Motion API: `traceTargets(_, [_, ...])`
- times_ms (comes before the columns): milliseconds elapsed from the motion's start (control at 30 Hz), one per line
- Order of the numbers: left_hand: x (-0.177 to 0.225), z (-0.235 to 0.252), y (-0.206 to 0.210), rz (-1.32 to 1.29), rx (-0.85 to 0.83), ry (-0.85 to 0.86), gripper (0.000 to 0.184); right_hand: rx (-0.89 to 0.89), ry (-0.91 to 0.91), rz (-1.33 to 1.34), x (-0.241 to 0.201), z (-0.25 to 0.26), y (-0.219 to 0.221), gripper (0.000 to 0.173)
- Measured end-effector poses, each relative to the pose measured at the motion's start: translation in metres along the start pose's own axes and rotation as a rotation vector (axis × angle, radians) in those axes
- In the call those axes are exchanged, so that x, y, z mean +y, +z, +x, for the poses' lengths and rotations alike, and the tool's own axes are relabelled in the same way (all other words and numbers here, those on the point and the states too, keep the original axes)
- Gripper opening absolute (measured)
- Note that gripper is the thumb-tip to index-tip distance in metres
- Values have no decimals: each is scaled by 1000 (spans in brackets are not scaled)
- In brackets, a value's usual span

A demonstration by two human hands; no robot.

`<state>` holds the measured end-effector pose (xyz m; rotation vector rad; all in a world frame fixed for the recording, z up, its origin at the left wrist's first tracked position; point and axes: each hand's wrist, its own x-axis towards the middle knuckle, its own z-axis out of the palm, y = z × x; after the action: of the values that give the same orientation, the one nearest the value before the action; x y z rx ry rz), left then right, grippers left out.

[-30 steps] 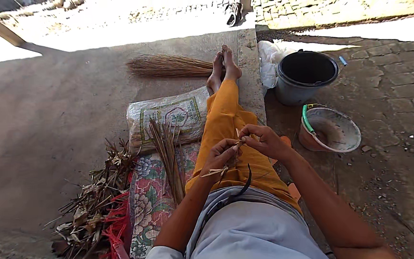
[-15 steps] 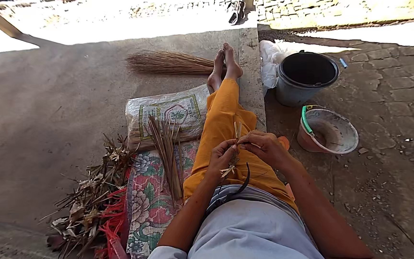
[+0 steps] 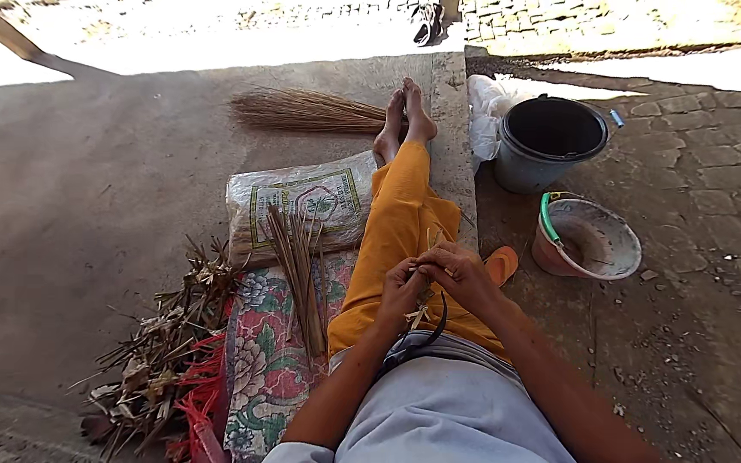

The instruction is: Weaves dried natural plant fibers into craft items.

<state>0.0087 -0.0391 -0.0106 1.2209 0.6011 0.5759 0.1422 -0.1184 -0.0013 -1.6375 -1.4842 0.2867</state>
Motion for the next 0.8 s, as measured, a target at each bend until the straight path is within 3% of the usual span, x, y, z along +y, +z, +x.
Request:
traceTargets(100, [-1, 0, -1, -15, 10, -16, 16, -41, 6, -16, -1, 1, 2, 22])
traceTargets(333, [-7, 1, -3, 27, -3, -38, 15, -326, 105, 43, -3, 10, -15, 21])
traceTargets(467, [6, -1, -1, -70, 92, -22, 16, -177, 189, 22, -13, 0, -9, 25])
traceTargets(633, [18, -5, 4, -237, 83, -87, 19, -3, 386, 302, -24, -6, -5, 18])
traceTargets(800, [23, -8, 6, -297, 55, -135, 21, 31, 416, 487, -23, -5, -7, 14])
